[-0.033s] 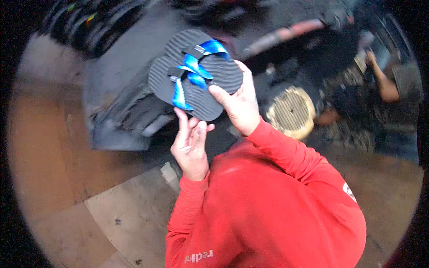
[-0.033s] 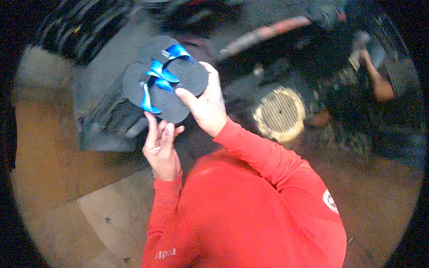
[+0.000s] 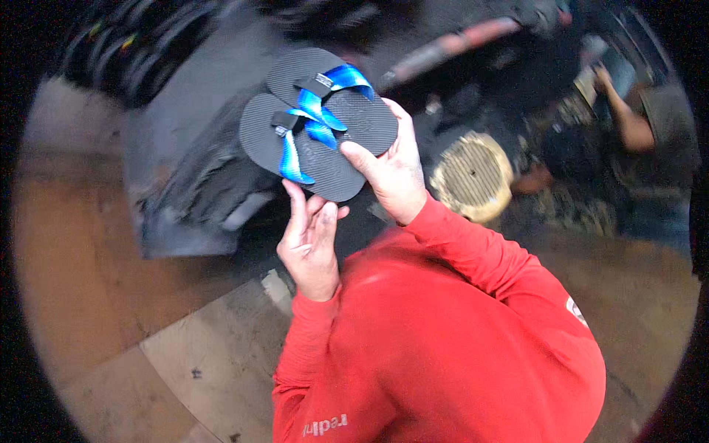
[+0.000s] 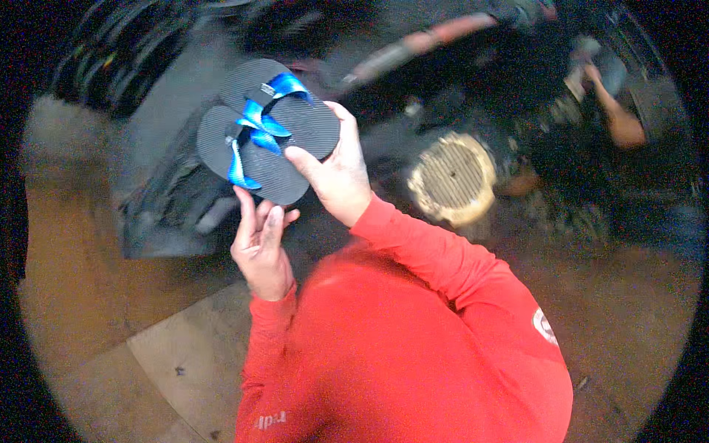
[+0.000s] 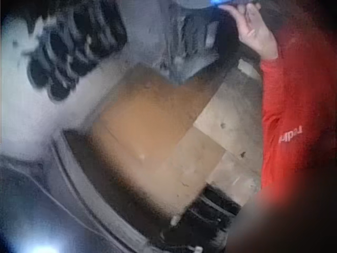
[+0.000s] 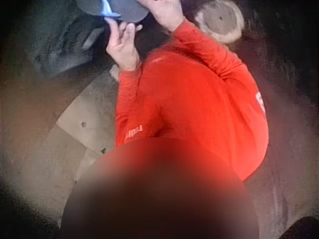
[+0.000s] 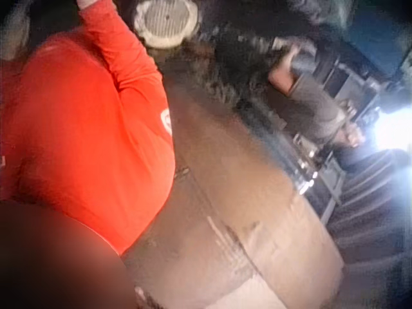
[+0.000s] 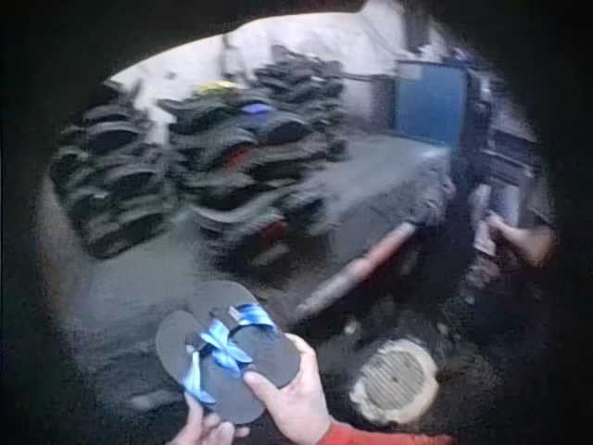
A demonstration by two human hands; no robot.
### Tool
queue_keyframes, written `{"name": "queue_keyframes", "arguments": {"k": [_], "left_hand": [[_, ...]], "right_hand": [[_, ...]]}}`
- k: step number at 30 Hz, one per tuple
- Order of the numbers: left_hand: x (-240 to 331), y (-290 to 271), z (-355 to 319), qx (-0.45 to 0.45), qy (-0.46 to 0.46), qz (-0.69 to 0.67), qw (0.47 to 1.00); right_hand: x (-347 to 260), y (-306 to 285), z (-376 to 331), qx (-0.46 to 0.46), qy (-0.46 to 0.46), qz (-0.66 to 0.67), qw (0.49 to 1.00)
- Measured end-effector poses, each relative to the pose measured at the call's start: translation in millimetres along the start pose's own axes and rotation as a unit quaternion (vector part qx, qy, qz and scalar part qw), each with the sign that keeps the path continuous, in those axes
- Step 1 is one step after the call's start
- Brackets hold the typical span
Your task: The person repeatedly picks up a flip-flop sole and a blue strap, threads the strap through the sole, and secures it by hand. The person handles multiple flip-flops one at a time, placing each completed unit on a nearby surface.
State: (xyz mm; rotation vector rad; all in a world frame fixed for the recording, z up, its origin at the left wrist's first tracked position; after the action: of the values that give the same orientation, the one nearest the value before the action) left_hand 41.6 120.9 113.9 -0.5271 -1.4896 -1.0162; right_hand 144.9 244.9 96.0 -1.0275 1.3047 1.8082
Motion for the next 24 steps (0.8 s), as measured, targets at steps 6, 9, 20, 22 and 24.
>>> {"name": "queue_keyframes", "arguments": {"k": [6,9,20,22,24], "left_hand": [[-30.6,15.2,-23.8,-0.226,-0.129,0.122,0.958],[-39.6,4.8,-30.1,-0.237,-0.171,0.112,0.950],[-75.2,-20.5,-28.3,-0.209,-0.322,0.147,0.911],[-77.8,-22.7,-25.3,-0.200,-0.330,0.138,0.912],[-79.1,-24.9,-23.5,-0.188,-0.329,0.137,0.915]], "right_hand": [[6.2,-160.0,-61.9,0.123,0.062,-0.066,0.988],[33.6,-255.6,-95.6,0.197,0.119,-0.213,0.950],[176.6,-457.7,-134.3,0.318,0.217,-0.097,0.918],[195.3,-470.0,-142.3,0.342,0.286,-0.107,0.889],[201.8,-482.3,-151.3,0.353,0.357,-0.228,0.834]]}}
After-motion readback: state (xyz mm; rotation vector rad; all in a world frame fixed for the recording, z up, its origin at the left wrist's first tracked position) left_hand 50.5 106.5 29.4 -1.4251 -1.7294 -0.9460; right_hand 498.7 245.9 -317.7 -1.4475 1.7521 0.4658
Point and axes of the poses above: each hand's wrist, its own z-axis towards the middle knuckle, its own y-axis out of the palm, x = y × z, the point moved 6 cm from there along z, towards the middle knuckle, and after that the axes turned 7 degrees about -z, right-handed, at the moved point
